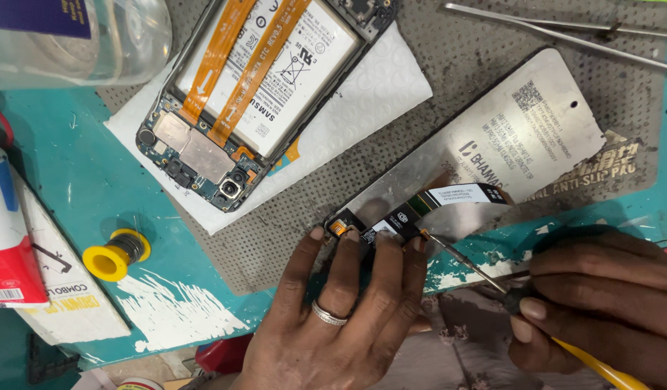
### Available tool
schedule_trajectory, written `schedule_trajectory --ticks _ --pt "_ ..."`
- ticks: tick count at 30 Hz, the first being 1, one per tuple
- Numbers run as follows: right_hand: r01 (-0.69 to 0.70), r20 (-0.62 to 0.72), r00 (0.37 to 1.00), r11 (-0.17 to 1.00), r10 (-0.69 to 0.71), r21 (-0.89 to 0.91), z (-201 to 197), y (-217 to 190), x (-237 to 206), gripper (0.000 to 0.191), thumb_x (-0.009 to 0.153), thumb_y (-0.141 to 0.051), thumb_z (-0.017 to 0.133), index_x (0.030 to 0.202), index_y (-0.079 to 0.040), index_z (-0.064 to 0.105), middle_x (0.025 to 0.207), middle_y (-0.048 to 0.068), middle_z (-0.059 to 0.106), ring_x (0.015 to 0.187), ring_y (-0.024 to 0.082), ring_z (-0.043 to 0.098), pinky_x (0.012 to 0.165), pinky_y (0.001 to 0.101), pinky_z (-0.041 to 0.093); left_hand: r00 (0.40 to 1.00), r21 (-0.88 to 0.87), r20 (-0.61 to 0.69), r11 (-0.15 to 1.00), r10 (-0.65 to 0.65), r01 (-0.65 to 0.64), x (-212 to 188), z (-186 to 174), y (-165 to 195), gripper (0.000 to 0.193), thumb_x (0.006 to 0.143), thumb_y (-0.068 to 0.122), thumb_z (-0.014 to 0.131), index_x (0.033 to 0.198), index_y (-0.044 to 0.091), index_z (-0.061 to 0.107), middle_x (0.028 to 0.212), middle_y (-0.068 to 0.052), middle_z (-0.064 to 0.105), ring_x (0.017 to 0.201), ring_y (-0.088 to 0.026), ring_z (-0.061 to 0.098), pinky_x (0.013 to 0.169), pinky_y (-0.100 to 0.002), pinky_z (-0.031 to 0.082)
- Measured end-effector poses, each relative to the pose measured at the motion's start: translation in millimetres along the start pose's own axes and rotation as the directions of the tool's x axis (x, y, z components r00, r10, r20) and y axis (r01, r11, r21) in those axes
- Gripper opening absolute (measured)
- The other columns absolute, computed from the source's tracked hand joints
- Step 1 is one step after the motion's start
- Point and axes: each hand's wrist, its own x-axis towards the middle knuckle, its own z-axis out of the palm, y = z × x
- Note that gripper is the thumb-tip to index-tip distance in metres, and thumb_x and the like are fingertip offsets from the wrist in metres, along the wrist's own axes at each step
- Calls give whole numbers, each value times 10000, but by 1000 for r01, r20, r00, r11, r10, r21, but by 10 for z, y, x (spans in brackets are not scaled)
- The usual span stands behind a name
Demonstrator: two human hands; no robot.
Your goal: The person works at a repair bench on a disassembled smartphone, using a yellow-handled pry tool to separate and lift the display assembly with its attached flex cable from the phone frame, repositioning the panel and prying along its edges while the phone body with battery lies beside the work area.
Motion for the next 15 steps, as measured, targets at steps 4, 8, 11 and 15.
schedule_trajectory --ticks 4,8,11,15 --pt "-27 -12 1000 1000 27 -1 8 -9 -124 243 824 -188 837 932 -80 648 758 101 705 769 284 753 712 443 612 1000 16 -22 1000 14 -14 -17 15 -10 531 1073 466 542 1403 67 662 1306 -108 608 1199 -306 588 1056 -522 502" --pt "-11 -108 994 1000 12 15 48 55 -394 249 817 -162 810 950 -71 620 765 88 708 769 272 755 724 431 625 1000 0 -27 1000 -13 13 6 3 -15 499 1084 465 552 1407 104 672 1329 -102 610 1258 -300 570 1077 -513 499" --pt "-11 -250 968 1000 13 11 173 148 -601 245 810 -147 751 982 -105 583 771 63 715 771 250 761 718 392 646 993 -114 -94 992 -64 54 22 17 -90 434 1043 394 620 1384 128 660 1393 -124 570 1353 -347 524 1109 -526 474" --pt "-107 -370 918 986 146 126 196 148 -786 284 835 -167 690 1075 -115 548 807 25 706 795 216 745 726 339 651 992 -363 -77 929 -99 64 -17 14 -163 470 911 348 695 1318 118 653 1421 -164 520 1374 -415 482 1105 -554 455"
